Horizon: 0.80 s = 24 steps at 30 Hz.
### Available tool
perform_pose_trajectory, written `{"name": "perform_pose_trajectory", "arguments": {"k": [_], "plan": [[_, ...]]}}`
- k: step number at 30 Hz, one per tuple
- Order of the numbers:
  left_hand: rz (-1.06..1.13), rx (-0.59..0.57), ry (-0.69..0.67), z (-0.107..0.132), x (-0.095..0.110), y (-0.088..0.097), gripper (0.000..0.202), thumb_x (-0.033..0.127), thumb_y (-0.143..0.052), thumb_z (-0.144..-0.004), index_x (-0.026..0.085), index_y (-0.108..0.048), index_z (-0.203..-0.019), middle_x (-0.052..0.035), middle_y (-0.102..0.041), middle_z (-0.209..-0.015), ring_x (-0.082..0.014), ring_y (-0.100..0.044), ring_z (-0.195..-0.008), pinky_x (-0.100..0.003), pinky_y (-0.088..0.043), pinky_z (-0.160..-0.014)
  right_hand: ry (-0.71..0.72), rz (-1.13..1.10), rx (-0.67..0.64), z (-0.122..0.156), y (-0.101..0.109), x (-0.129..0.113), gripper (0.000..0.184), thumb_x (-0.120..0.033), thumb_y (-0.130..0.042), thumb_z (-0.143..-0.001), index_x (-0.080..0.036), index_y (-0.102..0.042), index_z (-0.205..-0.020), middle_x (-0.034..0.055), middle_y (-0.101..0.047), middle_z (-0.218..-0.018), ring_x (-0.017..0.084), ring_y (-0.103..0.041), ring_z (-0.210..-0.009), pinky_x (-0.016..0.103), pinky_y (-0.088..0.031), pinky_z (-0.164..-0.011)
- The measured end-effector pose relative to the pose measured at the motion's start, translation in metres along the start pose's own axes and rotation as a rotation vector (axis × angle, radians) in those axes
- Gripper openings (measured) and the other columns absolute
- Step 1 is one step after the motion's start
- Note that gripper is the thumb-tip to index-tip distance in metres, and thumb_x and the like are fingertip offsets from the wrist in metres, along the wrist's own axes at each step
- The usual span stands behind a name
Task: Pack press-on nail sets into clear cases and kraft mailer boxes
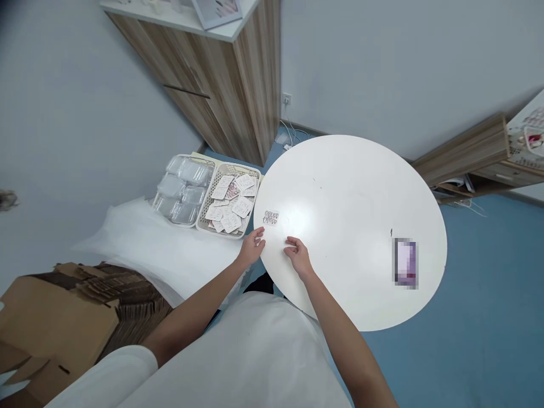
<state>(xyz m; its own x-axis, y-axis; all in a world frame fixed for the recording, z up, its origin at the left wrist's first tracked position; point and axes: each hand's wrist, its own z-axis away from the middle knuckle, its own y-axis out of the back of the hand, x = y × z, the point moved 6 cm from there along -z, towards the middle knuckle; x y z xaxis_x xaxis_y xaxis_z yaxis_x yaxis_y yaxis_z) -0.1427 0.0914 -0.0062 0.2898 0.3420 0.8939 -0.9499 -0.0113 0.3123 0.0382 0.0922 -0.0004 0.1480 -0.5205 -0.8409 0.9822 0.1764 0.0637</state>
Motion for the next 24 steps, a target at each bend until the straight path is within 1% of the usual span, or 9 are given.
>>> {"name": "perform_pose_trajectory", "arguments": {"k": [5,7,9,11,13,16,20,22,24], "plan": [[0.03,0.104,0.05,0.049,-0.005,0.005,0.035,0.019,-0.047,-0.078,0.019,-0.049,-0.112,-0.0076,-0.052,-0.116,-0.016,-0.051,-0.103,-0.033,-0.042,-0.089,-0.001,0.035,-0.072,0.027,0.019,0.013,0.036,-0.034,-0.053,-0.068,-0.02,-0.054,-0.101,0.0074,-0.058,-0.101,0.015,-0.057,-0.078,0.033,-0.046,-0.073],[0.034,0.142,0.093,0.074,-0.01,0.006,0.032,0.022,-0.047,-0.078,0.019,-0.05,-0.11,-0.0069,-0.056,-0.111,-0.0152,-0.054,-0.098,-0.032,-0.044,-0.086,-0.014,0.043,-0.093,0.035,0.021,0.021,0.034,-0.038,-0.053,-0.069,-0.02,-0.055,-0.098,0.0074,-0.059,-0.095,0.015,-0.057,-0.074,0.033,-0.046,-0.07],[0.03,0.163,0.131,0.1,-0.017,0.006,0.032,0.023,-0.047,-0.078,0.019,-0.05,-0.11,-0.0066,-0.058,-0.106,-0.0141,-0.056,-0.092,-0.03,-0.046,-0.082,-0.036,0.039,-0.128,0.044,0.016,0.026,0.034,-0.04,-0.054,-0.068,-0.02,-0.056,-0.095,0.0068,-0.06,-0.09,0.015,-0.056,-0.069,0.033,-0.046,-0.068],[0.018,0.174,0.16,0.125,-0.024,0.007,0.035,0.025,-0.047,-0.078,0.019,-0.048,-0.113,-0.0063,-0.059,-0.102,-0.0133,-0.057,-0.087,-0.029,-0.048,-0.078,-0.046,0.034,-0.196,0.053,0.005,0.027,0.035,-0.043,-0.056,-0.067,-0.019,-0.057,-0.093,0.0053,-0.06,-0.082,0.014,-0.055,-0.066,0.032,-0.046,-0.066],[0.004,0.187,0.183,0.147,-0.032,0.013,0.037,0.026,-0.047,-0.078,0.02,-0.047,-0.114,-0.0059,-0.059,-0.1,-0.0126,-0.058,-0.082,-0.028,-0.048,-0.074,-0.029,0.041,-0.285,0.062,-0.01,0.021,0.037,-0.045,-0.056,-0.067,-0.019,-0.057,-0.092,0.0029,-0.058,-0.073,0.014,-0.053,-0.063,0.031,-0.045,-0.065],[-0.01,0.237,0.201,0.169,-0.044,0.028,0.038,0.028,-0.047,-0.077,0.021,-0.046,-0.114,-0.0053,-0.06,-0.097,-0.0121,-0.058,-0.077,-0.026,-0.048,-0.07,0.028,0.079,-0.38,0.072,-0.029,0.009,0.038,-0.049,-0.055,-0.067,-0.019,-0.057,-0.091,-0.0005,-0.052,-0.061,0.013,-0.051,-0.06,0.031,-0.044,-0.064],[-0.015,0.299,0.148,0.179,-0.05,0.055,0.037,0.028,-0.049,-0.076,0.021,-0.046,-0.112,-0.0044,-0.059,-0.095,-0.0111,-0.057,-0.074,-0.026,-0.048,-0.068,0.064,0.117,-0.42,0.068,-0.052,0.002,0.039,-0.049,-0.056,-0.066,-0.018,-0.057,-0.089,-0.0038,-0.047,-0.054,0.011,-0.047,-0.053,0.029,-0.042,-0.059],[-0.015,0.313,0.098,0.18,-0.047,0.071,0.037,0.026,-0.05,-0.075,0.021,-0.047,-0.111,-0.0043,-0.06,-0.093,-0.011,-0.057,-0.072,-0.026,-0.048,-0.067,0.062,0.132,-0.444,0.062,-0.072,0.0,0.038,-0.048,-0.057,-0.065,-0.018,-0.057,-0.088,-0.0049,-0.045,-0.052,0.011,-0.045,-0.051,0.028,-0.041,-0.056],[-0.023,0.318,0.06,0.179,-0.044,0.091,0.037,0.026,-0.051,-0.074,0.021,-0.047,-0.11,-0.0041,-0.06,-0.092,-0.0115,-0.057,-0.071,-0.027,-0.048,-0.065,0.073,0.157,-0.471,0.056,-0.098,-0.004,0.036,-0.046,-0.058,-0.064,-0.018,-0.056,-0.088,-0.0046,-0.046,-0.052,0.011,-0.045,-0.051,0.028,-0.04,-0.055]]}}
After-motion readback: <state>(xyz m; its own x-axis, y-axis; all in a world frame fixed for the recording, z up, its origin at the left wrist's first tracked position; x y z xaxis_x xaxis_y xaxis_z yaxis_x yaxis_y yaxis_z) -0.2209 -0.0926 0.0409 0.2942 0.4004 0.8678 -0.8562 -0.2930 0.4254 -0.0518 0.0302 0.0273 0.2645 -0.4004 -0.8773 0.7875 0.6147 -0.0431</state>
